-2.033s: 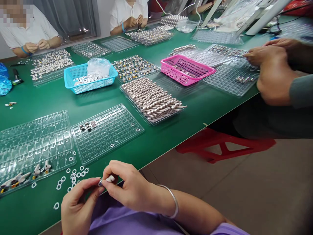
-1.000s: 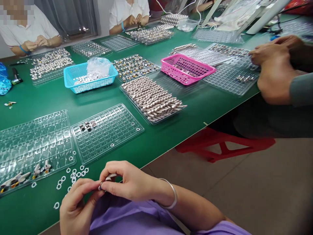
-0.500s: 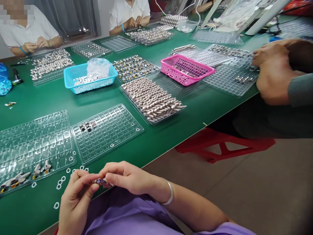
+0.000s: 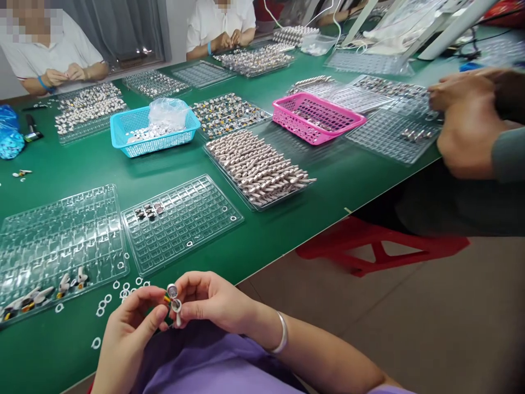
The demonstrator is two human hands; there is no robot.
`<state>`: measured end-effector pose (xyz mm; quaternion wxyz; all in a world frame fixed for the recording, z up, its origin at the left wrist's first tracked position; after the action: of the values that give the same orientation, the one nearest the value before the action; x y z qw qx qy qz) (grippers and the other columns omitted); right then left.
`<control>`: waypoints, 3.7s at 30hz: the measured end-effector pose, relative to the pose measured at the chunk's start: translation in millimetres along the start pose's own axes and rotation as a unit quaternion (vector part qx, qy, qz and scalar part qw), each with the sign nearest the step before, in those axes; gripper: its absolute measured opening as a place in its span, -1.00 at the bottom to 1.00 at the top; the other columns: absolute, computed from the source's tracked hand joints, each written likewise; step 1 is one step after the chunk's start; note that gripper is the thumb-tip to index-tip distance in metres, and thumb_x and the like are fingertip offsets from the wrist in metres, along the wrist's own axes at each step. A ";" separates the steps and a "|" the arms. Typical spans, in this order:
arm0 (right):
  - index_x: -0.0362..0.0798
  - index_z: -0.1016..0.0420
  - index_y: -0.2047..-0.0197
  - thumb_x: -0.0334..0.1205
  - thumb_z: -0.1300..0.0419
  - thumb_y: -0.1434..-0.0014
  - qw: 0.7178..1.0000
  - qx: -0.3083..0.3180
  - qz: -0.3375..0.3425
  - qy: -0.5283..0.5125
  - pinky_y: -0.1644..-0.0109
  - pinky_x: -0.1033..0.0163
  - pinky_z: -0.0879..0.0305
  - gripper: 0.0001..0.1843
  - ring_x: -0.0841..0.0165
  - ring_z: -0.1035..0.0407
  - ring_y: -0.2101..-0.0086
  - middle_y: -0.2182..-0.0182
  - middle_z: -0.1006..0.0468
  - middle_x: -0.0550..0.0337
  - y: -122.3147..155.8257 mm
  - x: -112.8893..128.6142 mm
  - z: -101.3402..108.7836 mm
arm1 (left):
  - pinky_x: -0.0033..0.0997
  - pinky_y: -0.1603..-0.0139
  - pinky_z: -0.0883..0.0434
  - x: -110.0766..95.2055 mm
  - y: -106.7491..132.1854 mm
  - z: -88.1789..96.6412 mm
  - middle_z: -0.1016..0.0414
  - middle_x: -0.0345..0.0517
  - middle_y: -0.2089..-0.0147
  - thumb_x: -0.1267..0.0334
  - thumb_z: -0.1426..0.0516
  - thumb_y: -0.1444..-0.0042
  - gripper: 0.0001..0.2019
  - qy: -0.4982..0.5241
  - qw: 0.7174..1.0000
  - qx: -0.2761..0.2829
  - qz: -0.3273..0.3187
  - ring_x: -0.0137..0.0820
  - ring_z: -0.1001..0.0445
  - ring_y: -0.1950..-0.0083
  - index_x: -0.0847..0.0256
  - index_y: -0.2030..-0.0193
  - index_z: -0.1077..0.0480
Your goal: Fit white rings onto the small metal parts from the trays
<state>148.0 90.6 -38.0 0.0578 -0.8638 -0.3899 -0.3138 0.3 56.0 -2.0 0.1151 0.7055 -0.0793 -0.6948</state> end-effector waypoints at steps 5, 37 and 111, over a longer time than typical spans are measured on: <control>-0.18 -0.50 0.26 -0.23 -0.54 0.16 1.000 -0.015 0.003 -0.003 0.26 0.34 -0.45 -0.58 0.46 -0.52 0.42 0.42 -0.61 0.22 0.8 -3.5 1.6 | -0.62 0.43 -0.46 -4.5 -0.6 -4.6 -0.54 -0.22 0.38 0.23 -0.36 0.00 -0.91 0.042 0.999 0.004 0.004 -0.50 -0.47 0.44 0.15 0.36 -0.57; -0.11 -0.56 0.31 -0.42 -0.49 0.11 0.992 -0.061 0.104 0.020 0.16 0.45 -0.44 -0.73 0.53 -0.53 0.33 0.37 -0.64 0.30 7.3 0.1 -4.8 | -0.66 0.57 -0.32 4.7 9.5 -27.3 -0.44 -0.29 0.42 0.15 -0.43 0.15 -0.76 0.156 0.982 -0.055 0.087 -0.61 -0.29 0.56 0.18 0.47 -0.49; -0.05 -0.51 0.03 -0.42 -0.18 -0.26 0.774 -0.051 0.394 0.494 0.04 0.27 -0.52 -0.77 0.34 -0.54 0.13 0.13 -0.61 0.00 31.3 24.7 -19.1 | -0.52 0.27 -0.50 -29.9 24.1 -18.6 -0.60 -0.14 0.29 0.46 -0.22 -0.10 -0.79 -0.394 0.844 -0.066 -0.357 -0.37 -0.59 0.35 0.11 0.15 -0.50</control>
<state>173.0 78.1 -3.7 0.3170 -0.6700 0.0832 -0.6661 19.4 41.9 33.5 -0.1359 0.3424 0.1853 -0.9110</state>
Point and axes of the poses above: each hand's wrist, its own y-axis away from the middle knuckle, its own z-axis out of the back of the hand, x = y × z, the point moved 4 cm from there along -y, towards the middle knuckle
